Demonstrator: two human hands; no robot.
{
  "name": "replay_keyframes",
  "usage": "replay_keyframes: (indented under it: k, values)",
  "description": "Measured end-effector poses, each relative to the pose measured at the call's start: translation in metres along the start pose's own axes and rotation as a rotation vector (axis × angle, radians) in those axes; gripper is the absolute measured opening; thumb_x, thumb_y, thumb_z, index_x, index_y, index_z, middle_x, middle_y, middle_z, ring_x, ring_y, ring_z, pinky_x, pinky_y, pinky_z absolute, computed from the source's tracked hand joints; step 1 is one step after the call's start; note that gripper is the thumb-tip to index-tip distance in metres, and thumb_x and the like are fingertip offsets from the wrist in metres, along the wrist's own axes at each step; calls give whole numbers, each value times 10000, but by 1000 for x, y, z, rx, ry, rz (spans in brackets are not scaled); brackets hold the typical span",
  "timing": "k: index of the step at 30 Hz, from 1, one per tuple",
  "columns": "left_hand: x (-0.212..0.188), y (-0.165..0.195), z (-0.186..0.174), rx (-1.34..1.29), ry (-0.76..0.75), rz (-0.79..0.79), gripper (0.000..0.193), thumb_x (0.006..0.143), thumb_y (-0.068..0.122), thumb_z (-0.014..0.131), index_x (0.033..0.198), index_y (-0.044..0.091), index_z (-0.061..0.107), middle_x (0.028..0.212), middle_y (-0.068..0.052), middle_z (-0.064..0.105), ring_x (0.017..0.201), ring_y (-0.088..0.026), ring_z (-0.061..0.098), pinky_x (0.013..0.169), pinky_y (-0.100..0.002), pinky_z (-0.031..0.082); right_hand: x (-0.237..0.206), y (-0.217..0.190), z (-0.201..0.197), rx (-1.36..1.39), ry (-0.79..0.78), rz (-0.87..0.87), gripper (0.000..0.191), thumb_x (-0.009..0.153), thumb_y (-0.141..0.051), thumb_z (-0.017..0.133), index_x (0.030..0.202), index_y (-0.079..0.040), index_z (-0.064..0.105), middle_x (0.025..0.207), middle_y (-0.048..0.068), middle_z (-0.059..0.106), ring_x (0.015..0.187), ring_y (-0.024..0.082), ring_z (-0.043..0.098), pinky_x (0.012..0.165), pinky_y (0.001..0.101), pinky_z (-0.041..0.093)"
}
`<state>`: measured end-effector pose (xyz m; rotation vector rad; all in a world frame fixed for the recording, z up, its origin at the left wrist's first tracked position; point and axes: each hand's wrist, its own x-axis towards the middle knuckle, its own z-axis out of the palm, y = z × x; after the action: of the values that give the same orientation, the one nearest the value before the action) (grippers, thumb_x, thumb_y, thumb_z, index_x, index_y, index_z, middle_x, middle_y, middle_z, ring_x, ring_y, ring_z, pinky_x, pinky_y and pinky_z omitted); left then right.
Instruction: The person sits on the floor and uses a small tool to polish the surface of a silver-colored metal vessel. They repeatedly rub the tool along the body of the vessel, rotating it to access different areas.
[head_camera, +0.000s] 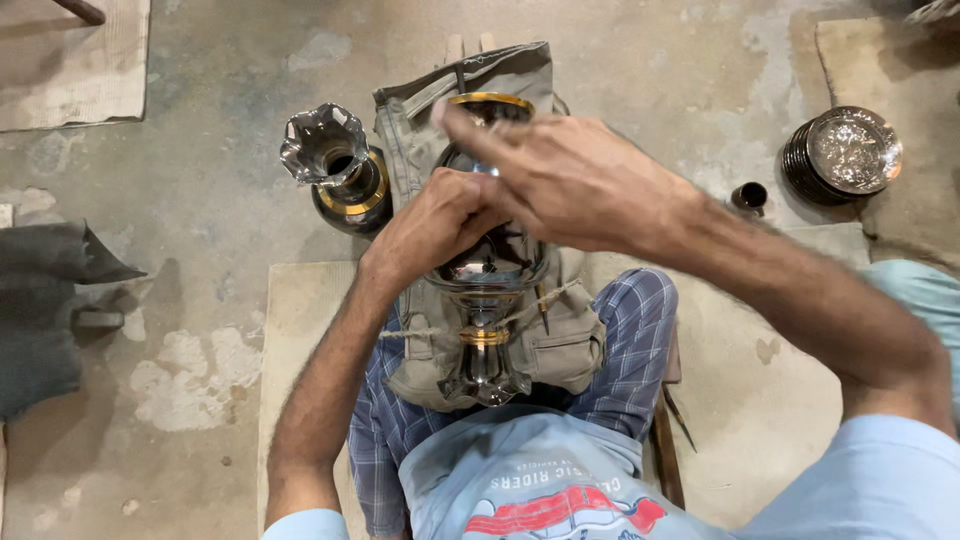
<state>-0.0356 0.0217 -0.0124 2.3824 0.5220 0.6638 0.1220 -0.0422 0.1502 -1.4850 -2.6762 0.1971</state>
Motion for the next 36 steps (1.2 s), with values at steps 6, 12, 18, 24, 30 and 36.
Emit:
replay_keyframes:
  k: [6,12,18,24,30,36]
  values:
    - [-3,-12,4,-88,66,93,259,906,149,738,1125,13,717,1040,-119,767,929,-287,753,836,-406,599,-14,60,86,-184,-261,82,503,1031,-459,520,1233,1,539,704,92,657,512,198,617,449,375,534]
    - [10,-60,5,-60,493,28,285,995,303,765,1201,115,706,1359,-102,653,1245,-265,644,1022,-427,602,-23,43,81,-383,-311,-210,237,868,69,657,1101,57,618,851,132,670,529,132,628,366,252,555]
    - [27,-95,35,-264,494,-267,390,1015,338,682,1328,112,626,1255,-83,649,1228,-230,641,1068,-405,515,-47,44,100,-789,-51,-608,233,725,-75,715,853,119,720,880,259,704,611,204,685,426,274,580]
    - [26,-99,39,-252,546,-229,341,1013,291,681,1277,81,630,1223,-103,649,1216,-251,643,1071,-381,486,-41,31,98,-776,-404,-631,132,832,14,718,725,87,741,691,136,692,616,139,649,412,249,568]
    - [28,-91,38,-253,559,-264,326,997,290,691,1239,80,633,1172,-103,649,1148,-251,653,1013,-386,511,-2,10,89,-605,-504,-507,176,979,-92,644,864,4,736,796,189,753,681,258,758,535,336,652]
    - [29,-90,38,-267,559,-247,317,996,265,690,1242,76,622,1180,-115,644,1142,-252,655,1006,-382,514,42,16,65,-512,-543,-397,118,950,-82,650,944,-20,751,854,188,751,731,270,763,585,358,669]
